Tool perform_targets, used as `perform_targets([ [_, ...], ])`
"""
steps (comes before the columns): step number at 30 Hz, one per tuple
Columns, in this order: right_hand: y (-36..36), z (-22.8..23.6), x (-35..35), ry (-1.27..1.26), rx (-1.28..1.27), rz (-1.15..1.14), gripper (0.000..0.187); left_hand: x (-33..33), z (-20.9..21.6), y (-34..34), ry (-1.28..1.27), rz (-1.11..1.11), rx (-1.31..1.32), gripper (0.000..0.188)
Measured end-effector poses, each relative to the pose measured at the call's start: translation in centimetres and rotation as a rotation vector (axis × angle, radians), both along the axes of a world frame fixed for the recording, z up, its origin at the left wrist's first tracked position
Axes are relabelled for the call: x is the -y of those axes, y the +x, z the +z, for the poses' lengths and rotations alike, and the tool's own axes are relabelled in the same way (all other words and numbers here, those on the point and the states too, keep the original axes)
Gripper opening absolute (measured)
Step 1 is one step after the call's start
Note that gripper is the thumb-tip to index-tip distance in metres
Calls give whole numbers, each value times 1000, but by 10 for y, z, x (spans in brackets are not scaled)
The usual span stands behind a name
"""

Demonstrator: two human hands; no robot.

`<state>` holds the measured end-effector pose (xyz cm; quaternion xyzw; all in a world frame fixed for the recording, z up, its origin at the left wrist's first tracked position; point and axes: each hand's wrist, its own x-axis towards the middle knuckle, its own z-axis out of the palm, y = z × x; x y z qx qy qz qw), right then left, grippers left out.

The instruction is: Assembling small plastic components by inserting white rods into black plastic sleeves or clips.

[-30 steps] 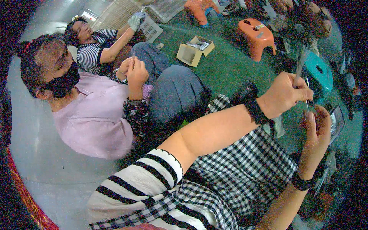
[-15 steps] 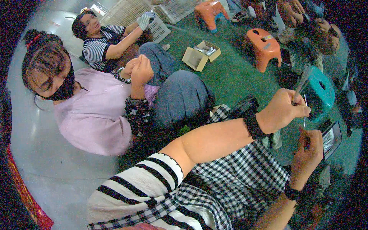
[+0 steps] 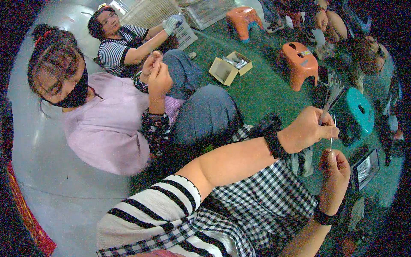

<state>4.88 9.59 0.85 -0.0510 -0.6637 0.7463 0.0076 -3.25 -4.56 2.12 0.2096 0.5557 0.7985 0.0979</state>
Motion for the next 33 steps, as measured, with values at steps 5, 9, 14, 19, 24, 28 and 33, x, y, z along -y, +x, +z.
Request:
perform_targets([
  [5, -6, -6, -1, -71, 57, 45, 18, 5, -2, -2, -9, 26, -13, 14],
  [9, 1, -8, -3, -149, 67, 73, 18, 13, 7, -5, 60, -51, 101, 15],
  [14, -2, 7, 18, -387, 104, 50, 22, 15, 8, -4, 38, -63, 74, 18],
  [19, -5, -4, 10, -453, 50, 164, 22, 16, 12, -2, 26, -92, 115, 18],
  [24, -3, -5, 11, -468, 45, 201, 18, 15, 10, -2, 54, -125, 121, 17],
  [28, -3, -8, 7, -435, 89, 157, 17, 14, 11, -2, 8, -119, 96, 17],
  [33, -3, -3, 9, -318, 32, 54, 16, 12, 6, -4, 20, -78, 78, 17],
])
